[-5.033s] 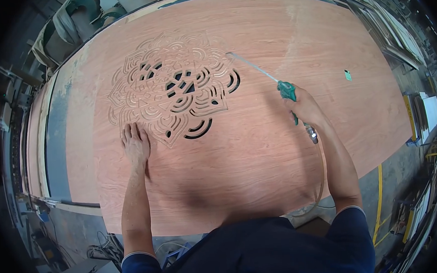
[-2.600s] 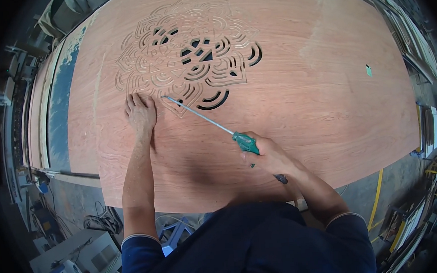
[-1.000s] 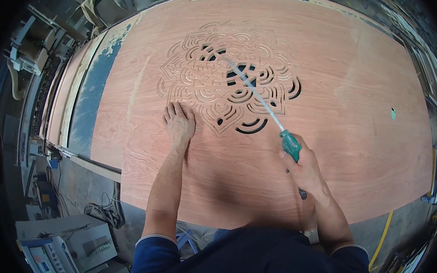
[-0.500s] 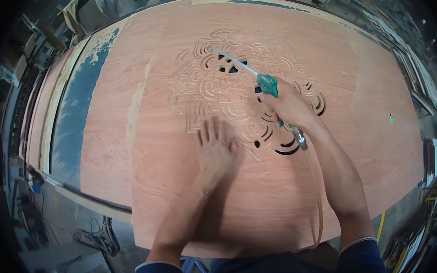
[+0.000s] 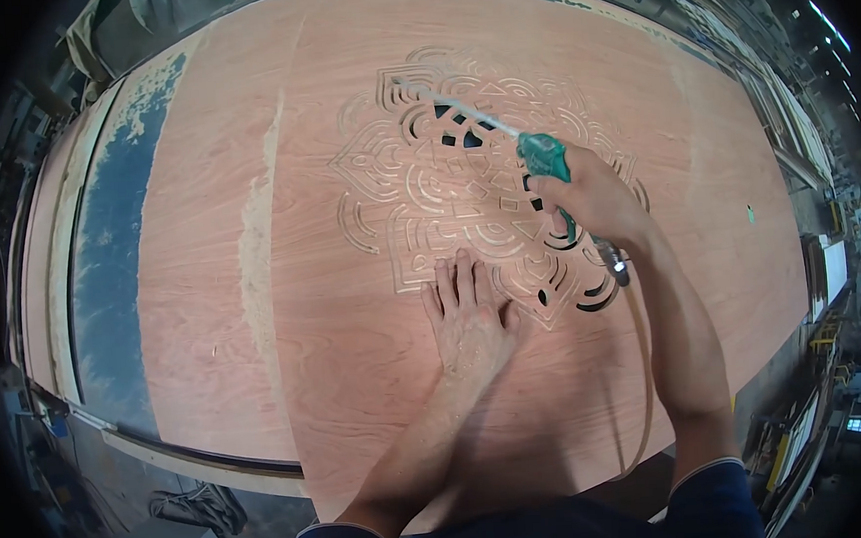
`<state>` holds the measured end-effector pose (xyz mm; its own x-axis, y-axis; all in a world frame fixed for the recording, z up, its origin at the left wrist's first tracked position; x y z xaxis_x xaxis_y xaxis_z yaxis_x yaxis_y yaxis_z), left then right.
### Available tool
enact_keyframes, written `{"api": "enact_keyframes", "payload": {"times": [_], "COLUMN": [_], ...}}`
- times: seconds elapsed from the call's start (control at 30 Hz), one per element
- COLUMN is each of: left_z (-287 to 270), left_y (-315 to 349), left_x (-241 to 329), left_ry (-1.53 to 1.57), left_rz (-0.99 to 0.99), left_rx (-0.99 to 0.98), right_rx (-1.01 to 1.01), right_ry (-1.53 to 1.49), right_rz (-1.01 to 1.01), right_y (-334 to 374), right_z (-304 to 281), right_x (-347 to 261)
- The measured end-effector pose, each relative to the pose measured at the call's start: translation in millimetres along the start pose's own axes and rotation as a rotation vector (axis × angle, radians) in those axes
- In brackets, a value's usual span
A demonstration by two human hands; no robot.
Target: Cleaning debris and waste material from a laser-cut decorative wooden panel using an air gun.
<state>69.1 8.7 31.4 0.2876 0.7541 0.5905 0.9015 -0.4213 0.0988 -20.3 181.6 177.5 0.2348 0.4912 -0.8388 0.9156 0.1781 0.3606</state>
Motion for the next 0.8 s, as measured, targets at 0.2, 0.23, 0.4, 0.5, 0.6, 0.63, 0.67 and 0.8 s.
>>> {"api": "enact_keyframes", "payload": {"times": [0.2, 0.23, 0.4, 0.5, 0.6, 0.63, 0.67, 0.8], "left_z": [6.2, 6.9, 4.1, 6.3, 7.8, 7.5, 7.1, 5.7], "left_y": [-2.0, -1.9, 0.7, -0.7, -1.4, -1.3, -1.0, -0.6], "left_x": [3.4, 3.1, 2.3, 2.5, 3.2, 2.7, 2.8, 3.4], "left_ry": [0.020, 0.028, 0.000, -0.006, -0.018, -0.021, -0.024, -0.026], "left_rz": [0.020, 0.022, 0.003, 0.006, 0.012, 0.014, 0.019, 0.011], "left_rx": [-0.003, 0.000, -0.009, -0.013, -0.009, -0.006, -0.006, -0.010], "right_rx": [0.084, 0.036, -0.155, -0.127, -0.092, -0.090, -0.115, -0.106], "right_ry": [0.124, 0.111, 0.138, 0.095, 0.117, 0.114, 0.175, 0.287], "right_rz": [0.131, 0.119, 0.143, 0.103, 0.093, 0.088, 0.070, 0.045], "right_y": [-1.6, 4.6, 34.4, 49.5, 54.7, 54.5, 54.3, 54.2], "right_z": [-31.0, -26.6, -11.8, 1.2, 9.1, 11.7, 15.6, 29.3], "right_x": [5.4, 3.1, -4.8, -0.3, -8.2, -9.1, -8.8, -7.8]}}
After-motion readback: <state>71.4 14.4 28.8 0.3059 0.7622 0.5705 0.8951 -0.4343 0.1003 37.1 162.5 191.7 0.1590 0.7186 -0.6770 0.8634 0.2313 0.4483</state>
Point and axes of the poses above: each hand's wrist, its own y-axis away from the middle knuckle, its own z-axis out of the palm, x = y × z, the point moved 3 cm from there along -y, towards the middle knuckle, and after that the axes turned 14 degrees about -x, right-handed, at the moved point
